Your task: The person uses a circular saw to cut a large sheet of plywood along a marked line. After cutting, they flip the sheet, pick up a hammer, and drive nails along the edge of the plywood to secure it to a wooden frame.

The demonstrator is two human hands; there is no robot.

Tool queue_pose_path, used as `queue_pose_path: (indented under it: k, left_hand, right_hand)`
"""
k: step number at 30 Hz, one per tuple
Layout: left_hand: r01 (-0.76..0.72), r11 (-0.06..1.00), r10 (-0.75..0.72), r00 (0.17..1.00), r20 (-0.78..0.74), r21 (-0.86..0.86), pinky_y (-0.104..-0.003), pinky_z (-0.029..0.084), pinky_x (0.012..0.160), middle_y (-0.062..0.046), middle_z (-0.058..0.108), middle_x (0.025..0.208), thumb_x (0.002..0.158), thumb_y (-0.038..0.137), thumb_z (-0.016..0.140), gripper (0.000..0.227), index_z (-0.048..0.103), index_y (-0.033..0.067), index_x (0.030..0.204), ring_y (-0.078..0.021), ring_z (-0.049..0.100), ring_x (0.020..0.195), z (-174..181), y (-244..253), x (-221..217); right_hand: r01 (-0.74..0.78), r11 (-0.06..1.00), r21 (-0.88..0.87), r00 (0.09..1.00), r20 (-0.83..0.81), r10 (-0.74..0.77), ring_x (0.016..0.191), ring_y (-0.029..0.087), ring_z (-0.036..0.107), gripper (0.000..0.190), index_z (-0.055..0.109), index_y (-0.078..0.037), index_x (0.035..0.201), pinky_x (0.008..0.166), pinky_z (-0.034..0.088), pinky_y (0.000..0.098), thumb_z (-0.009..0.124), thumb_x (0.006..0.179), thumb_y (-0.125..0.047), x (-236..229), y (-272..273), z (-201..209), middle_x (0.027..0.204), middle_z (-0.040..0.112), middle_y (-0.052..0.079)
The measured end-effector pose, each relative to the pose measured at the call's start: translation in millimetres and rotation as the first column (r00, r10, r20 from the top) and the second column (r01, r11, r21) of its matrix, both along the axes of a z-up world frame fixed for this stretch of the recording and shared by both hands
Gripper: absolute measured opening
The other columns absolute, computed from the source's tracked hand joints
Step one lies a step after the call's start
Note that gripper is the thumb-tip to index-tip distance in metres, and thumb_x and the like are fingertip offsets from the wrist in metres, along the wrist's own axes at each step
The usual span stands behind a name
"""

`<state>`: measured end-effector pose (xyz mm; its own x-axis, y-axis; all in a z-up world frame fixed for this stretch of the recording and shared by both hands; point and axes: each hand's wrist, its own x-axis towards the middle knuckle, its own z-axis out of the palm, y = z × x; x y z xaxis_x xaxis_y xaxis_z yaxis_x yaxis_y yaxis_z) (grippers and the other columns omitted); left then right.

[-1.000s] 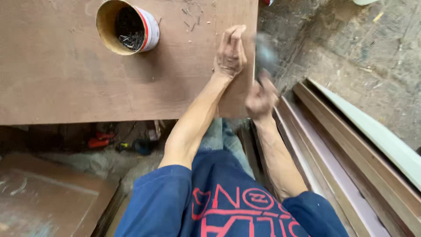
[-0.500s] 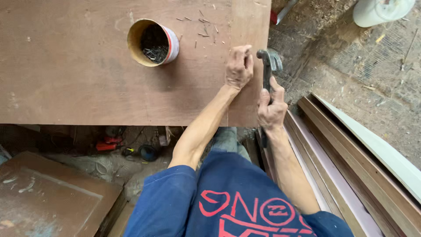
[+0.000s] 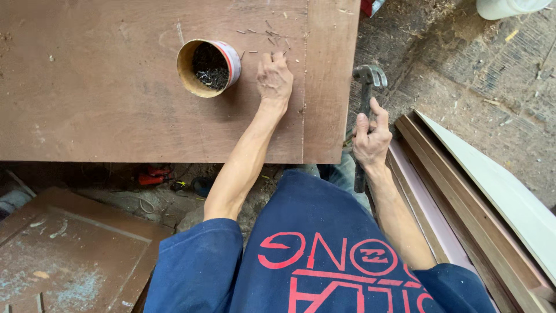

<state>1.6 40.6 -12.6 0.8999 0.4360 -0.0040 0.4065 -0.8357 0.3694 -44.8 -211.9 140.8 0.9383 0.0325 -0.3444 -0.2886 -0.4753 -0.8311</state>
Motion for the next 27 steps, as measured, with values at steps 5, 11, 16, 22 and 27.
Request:
queue_pose_path:
  k: [5, 11, 16, 22, 27]
  left_hand:
    - [0.068, 0.995, -0.070, 0.997, 0.022, 0.078, -0.043, 0.056, 0.073, -0.017, 0.063, 0.096, 0.092, 0.011, 0.062, 0.008, 0.063, 0.0033, 0.094, -0.0337, 0.065, 0.090, 21.7, 9.2, 8.5]
    - [0.039, 0.914, 0.023, 0.989, 0.146, -0.404, -0.041, 0.055, 0.072, -0.016, 0.069, 0.091, 0.095, 0.011, 0.062, 0.009, 0.064, 0.0034, 0.100, -0.0286, 0.068, 0.081, 55.7, -9.7, 4.8]
    - [0.161, 0.789, -0.065, 0.981, 0.180, -0.592, -0.033, 0.060, 0.069, -0.012, 0.072, 0.101, 0.101, 0.007, 0.057, 0.015, 0.069, 0.0043, 0.109, -0.0211, 0.070, 0.083, 41.8, -64.6, 16.5]
    - [0.256, 0.868, -0.055, 0.902, 0.429, -0.426, -0.033, 0.061, 0.076, -0.007, 0.068, 0.102, 0.100, 0.009, 0.063, 0.015, 0.071, 0.0063, 0.112, -0.0200, 0.069, 0.089, 17.9, -100.8, 53.0]
    - [0.191, 0.955, -0.041, 0.842, 0.538, -0.226, -0.030, 0.060, 0.070, -0.003, 0.064, 0.106, 0.100, 0.019, 0.066, 0.010, 0.071, 0.0168, 0.108, -0.0183, 0.068, 0.087, 8.7, -108.1, 64.3]
  right_hand:
    - [0.024, 0.999, 0.035, 0.999, -0.024, -0.023, 0.059, 0.007, 0.058, 0.048, 0.043, -0.003, 0.153, 0.051, 0.045, 0.0234, 0.061, 0.110, -0.017, 10.6, -3.6, -6.1, 0.069, 0.063, 0.002]
    - [0.043, 0.993, 0.114, 0.999, -0.026, -0.040, 0.060, 0.007, 0.057, 0.048, 0.043, -0.003, 0.153, 0.052, 0.044, 0.0239, 0.061, 0.110, -0.016, 14.4, -19.3, -16.5, 0.071, 0.063, 0.002]
    - [-0.009, 0.996, 0.085, 0.999, -0.032, 0.012, 0.059, 0.007, 0.059, 0.048, 0.042, -0.004, 0.153, 0.051, 0.046, 0.0236, 0.061, 0.111, -0.017, 14.6, -45.1, -20.3, 0.070, 0.064, 0.001]
    - [-0.017, 0.994, 0.112, 1.000, 0.000, 0.017, 0.061, 0.007, 0.059, 0.049, 0.042, -0.002, 0.153, 0.053, 0.046, 0.0228, 0.062, 0.110, -0.014, 13.3, -69.3, -26.7, 0.074, 0.065, 0.002]
    - [-0.025, 0.994, 0.105, 1.000, 0.022, 0.023, 0.059, 0.006, 0.059, 0.049, 0.044, -0.001, 0.150, 0.051, 0.045, 0.0224, 0.064, 0.107, -0.014, 13.1, -74.8, -41.5, 0.072, 0.065, 0.001]
